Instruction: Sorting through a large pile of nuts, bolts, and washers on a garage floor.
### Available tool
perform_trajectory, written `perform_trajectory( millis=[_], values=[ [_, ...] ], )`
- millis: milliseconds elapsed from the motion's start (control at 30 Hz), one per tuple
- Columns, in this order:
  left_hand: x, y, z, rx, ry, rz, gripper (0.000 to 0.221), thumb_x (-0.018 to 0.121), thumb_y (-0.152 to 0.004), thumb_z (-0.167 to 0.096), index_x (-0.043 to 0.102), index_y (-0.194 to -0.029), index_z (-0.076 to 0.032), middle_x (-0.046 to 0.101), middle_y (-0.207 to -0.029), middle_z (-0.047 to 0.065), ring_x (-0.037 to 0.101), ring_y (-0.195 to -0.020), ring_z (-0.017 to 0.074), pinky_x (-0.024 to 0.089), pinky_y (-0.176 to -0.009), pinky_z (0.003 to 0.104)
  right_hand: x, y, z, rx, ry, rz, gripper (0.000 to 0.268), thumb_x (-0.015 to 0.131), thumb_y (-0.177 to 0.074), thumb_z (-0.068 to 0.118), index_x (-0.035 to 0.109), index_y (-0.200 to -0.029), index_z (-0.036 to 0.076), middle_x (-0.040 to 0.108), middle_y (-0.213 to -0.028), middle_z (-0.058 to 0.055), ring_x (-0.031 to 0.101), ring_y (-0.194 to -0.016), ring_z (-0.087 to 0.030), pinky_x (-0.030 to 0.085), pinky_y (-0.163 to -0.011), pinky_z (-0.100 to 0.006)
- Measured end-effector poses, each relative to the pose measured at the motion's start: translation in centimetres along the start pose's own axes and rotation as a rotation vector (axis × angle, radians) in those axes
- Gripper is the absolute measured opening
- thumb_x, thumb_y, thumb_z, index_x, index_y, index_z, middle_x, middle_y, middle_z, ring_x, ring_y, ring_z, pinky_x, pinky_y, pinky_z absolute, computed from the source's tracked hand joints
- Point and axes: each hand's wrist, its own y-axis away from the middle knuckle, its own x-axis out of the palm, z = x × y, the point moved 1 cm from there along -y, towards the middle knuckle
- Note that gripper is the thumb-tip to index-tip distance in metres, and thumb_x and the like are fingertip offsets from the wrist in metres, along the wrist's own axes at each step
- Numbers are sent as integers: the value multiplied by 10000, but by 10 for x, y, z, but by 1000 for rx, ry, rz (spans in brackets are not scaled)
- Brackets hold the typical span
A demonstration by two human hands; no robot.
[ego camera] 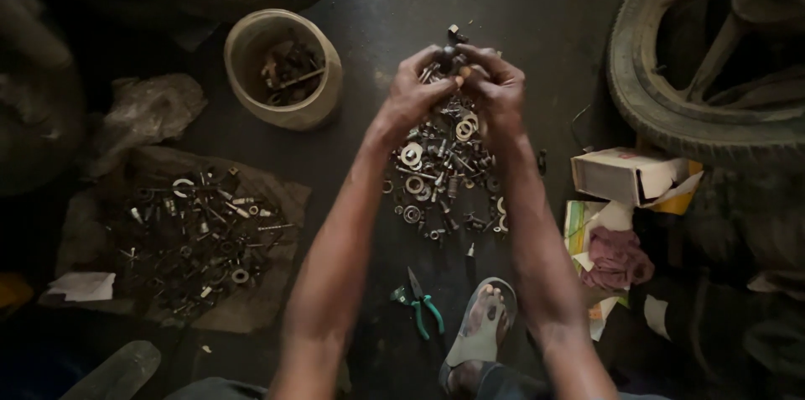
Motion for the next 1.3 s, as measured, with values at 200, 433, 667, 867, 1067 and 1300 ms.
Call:
perform_trajectory(
  millis=[200,433,667,867,1067,1300],
  values=[
    [-19,7,-82,46,-38,13,150,722,-907,-88,657,-1036,-50,610,-892,16,586,-645,113,514,-515,281,15,2,23,-90,-103,61,216,680,-1036,2,722,-1248,13,739,-1142,-89,684,-932,-120,581,-793,-261],
    [-113,47,-189,53,-924,-146,451,754,-920,-158,610,-1347,-161,726,-1215,103,728,-1038,216,591,-910,383,-11,-1,18,8,-102,-42,182,649,-1054,128,705,-1207,48,709,-1047,-56,700,-874,-134,617,-747,-302],
    [-132,56,-157,-488,-1541,-156,435,752,-825,-118,702,-1248,-208,665,-1242,145,645,-1084,394,526,-910,536,-39,-7,14,104,-223,-143,178,643,-1036,202,697,-1176,106,715,-969,-25,715,-859,-150,591,-720,-328],
    [-183,50,-62,-236,-1487,-164,136,633,-1050,-159,691,-1160,-104,680,-1224,185,653,-1124,387,532,-941,515,-96,-4,-8,48,-232,-84,158,682,-1104,198,730,-1219,100,658,-923,25,595,-741,-91,497,-630,-277],
    [-176,34,-13,-66,-1414,-122,186,569,-1164,-175,685,-1104,-43,690,-1189,201,660,-1117,377,542,-923,499,-124,4,-16,109,39,-320,172,682,-1015,230,742,-1139,126,721,-944,2,687,-778,-118,576,-651,-283],
    [-62,12,-48,98,-1394,-92,135,600,-1094,-156,676,-1095,-44,685,-1101,175,667,-1008,355,562,-793,490,-201,0,-112,176,563,-218,182,674,-1007,207,757,-1129,100,717,-903,-22,655,-704,-122,546,-583,-287]
  ],
)
